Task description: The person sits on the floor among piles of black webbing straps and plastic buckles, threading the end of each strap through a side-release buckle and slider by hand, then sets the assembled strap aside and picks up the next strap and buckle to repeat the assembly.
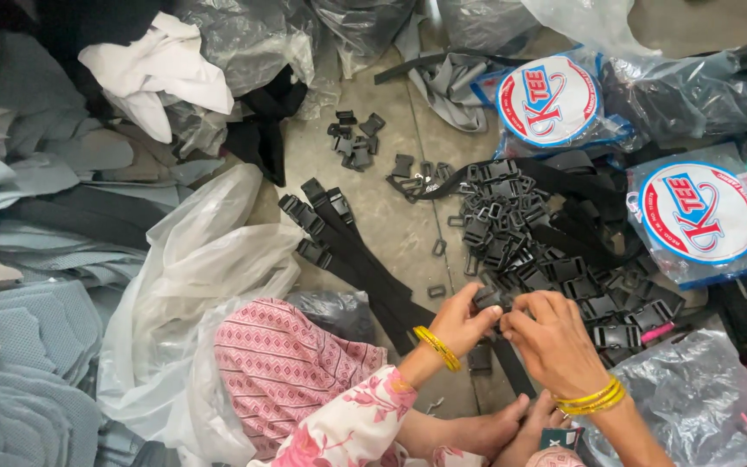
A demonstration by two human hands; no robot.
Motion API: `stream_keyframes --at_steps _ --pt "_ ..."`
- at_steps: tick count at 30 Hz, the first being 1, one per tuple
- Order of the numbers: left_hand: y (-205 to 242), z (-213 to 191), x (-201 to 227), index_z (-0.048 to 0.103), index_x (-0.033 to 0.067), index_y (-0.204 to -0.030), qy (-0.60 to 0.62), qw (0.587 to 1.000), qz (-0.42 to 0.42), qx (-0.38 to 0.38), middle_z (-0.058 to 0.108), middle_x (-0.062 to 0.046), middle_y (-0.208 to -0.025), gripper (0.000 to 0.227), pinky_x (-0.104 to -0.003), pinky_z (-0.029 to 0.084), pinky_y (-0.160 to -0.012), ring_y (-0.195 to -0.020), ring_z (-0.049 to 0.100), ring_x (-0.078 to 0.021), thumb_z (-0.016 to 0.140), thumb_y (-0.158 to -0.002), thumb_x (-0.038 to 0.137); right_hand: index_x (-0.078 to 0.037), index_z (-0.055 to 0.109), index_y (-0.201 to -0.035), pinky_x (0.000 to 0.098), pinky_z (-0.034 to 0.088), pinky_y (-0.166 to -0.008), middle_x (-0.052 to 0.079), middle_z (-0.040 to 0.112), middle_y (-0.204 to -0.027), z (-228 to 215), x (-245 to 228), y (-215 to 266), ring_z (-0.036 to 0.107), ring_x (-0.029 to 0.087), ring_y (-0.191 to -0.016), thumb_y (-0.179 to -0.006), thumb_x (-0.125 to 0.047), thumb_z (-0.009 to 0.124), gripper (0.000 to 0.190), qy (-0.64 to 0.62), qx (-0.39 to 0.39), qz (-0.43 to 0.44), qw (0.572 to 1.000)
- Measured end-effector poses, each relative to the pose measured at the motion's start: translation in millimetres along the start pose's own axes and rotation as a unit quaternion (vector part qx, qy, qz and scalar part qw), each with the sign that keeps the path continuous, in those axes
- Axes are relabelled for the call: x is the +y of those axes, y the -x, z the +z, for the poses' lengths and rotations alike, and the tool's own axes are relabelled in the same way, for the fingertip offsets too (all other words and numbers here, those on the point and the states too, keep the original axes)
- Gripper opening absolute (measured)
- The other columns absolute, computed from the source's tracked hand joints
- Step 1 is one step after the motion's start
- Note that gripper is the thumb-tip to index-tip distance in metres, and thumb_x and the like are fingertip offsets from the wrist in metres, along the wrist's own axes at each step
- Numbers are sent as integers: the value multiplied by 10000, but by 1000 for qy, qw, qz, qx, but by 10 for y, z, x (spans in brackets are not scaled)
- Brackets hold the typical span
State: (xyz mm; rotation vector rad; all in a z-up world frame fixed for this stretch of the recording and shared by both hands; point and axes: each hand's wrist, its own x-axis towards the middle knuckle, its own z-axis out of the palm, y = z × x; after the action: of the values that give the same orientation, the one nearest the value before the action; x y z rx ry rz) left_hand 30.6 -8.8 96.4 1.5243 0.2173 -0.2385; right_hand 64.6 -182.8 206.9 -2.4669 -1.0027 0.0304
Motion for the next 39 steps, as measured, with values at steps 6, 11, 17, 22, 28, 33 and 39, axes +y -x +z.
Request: stream_keyframes --at_steps 6,11,17,22,28,33,39 --pt "18 -66 -14 538 41 -1187 -50 996 0 -73 693 -96 -814 294 -349 550 -617 -703 693 -177 657 -958 181 -32 654 -1015 459 426 -925 145 589 -1142 175 14 77 530 353 -1087 -796 -112 682 236 -75 -7 -26 997" --pt "45 -58 -211 527 30 -1172 -254 954 120 -106 711 -235 -933 368 -491 513 -722 -933 669 -440 739 -912 182 -83 624 -981 402 484 -939 80 648 -1110 158 -64 28 589 312 -1090 -830 -118 698 171 -126 1 -60 990" --pt "-89 -6 -458 570 45 -1242 108 991 -38 -68 706 -26 -1003 300 -318 570 -715 -861 682 -130 660 -977 153 -70 735 -1034 304 518 -688 37 720 -915 437 131 230 647 194 -829 -796 -97 804 249 -252 34 171 952" --pt "29 21 -260 576 -8 -1235 131 991 -9 -35 698 -44 -980 301 -257 545 -714 -838 658 -100 698 -989 115 -65 606 -1150 206 471 -717 -9 677 -987 965 377 445 600 72 -843 -860 16 728 325 -593 175 305 724" --pt "71 89 -140 575 5 -1255 130 991 1 19 712 -41 -986 336 -259 581 -711 -850 685 -94 695 -963 122 -100 564 -1031 189 438 -658 -48 607 -910 1113 499 515 551 29 -761 -854 28 741 281 -587 200 324 714" --pt "211 122 31 603 9 -1252 30 998 20 59 731 -79 -929 356 -294 569 -676 -789 695 -129 701 -947 164 -73 564 -1017 212 375 -608 -23 577 -836 1405 751 691 461 41 -698 -844 11 773 283 -473 153 325 804" --pt "268 38 199 600 16 -1286 -98 989 98 58 708 -157 -928 379 -371 548 -731 -825 696 -225 685 -954 180 -51 568 -1000 245 449 -651 21 641 -835 1834 1250 683 571 83 -735 -826 -10 775 274 -464 137 296 824"
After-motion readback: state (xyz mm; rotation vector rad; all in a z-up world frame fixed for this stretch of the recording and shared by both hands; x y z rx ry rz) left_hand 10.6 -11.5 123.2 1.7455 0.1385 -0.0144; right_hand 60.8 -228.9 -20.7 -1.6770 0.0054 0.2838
